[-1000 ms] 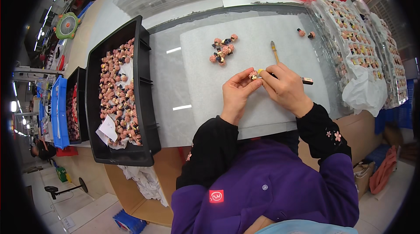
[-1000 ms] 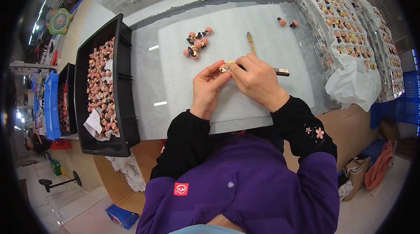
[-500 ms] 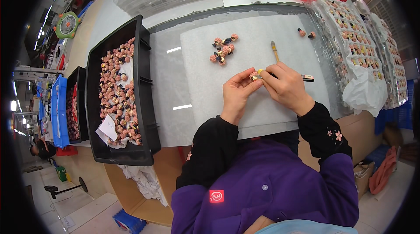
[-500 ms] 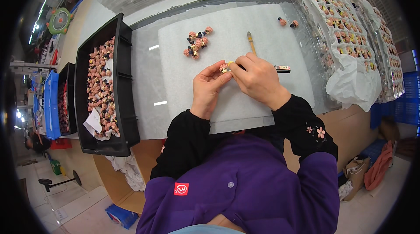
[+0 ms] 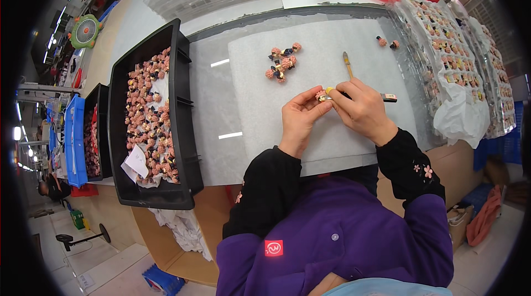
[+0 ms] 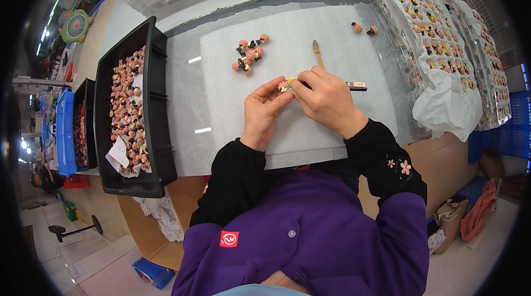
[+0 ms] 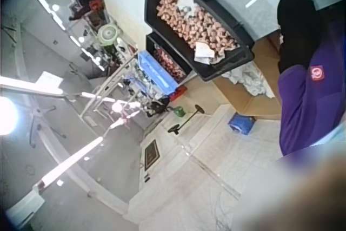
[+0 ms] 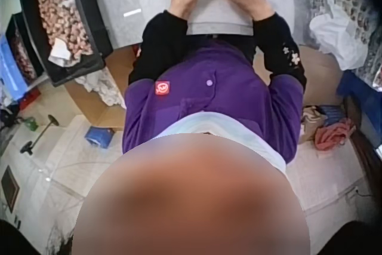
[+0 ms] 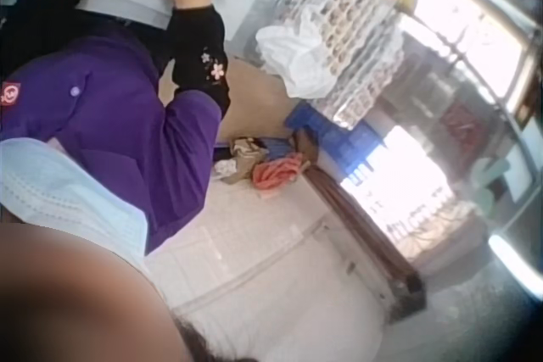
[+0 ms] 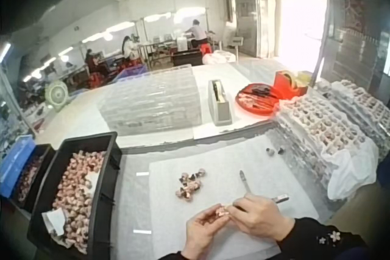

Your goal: Detailing and painting small bear-shaped toy figures using a fine-tipped brush.

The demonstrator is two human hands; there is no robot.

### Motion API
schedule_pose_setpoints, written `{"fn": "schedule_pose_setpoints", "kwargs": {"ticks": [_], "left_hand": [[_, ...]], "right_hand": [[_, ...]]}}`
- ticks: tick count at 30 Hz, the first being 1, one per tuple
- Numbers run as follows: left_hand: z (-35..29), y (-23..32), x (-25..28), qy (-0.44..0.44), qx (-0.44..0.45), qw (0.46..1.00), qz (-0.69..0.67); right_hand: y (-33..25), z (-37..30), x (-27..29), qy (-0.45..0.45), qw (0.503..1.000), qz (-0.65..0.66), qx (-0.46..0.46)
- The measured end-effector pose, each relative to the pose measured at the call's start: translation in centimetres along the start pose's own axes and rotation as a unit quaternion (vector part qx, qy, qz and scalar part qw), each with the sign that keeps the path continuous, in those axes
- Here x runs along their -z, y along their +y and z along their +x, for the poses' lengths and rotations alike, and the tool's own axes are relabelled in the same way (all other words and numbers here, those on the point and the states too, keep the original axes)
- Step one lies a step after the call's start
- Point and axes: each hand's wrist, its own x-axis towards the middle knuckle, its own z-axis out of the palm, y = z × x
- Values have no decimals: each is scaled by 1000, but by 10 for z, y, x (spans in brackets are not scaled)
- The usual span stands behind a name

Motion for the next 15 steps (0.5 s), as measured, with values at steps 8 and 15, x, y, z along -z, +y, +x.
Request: {"fn": "schedule_pose_setpoints", "kwargs": {"ticks": [8, 15], "left_hand": [[0, 0, 0, -6, 1, 1000, -5], [0, 0, 0, -7, 1, 1000, -7]], "right_hand": [[1, 0, -1, 7, 1000, 5, 5], [1, 1, 0, 5, 1000, 8, 4]]}}
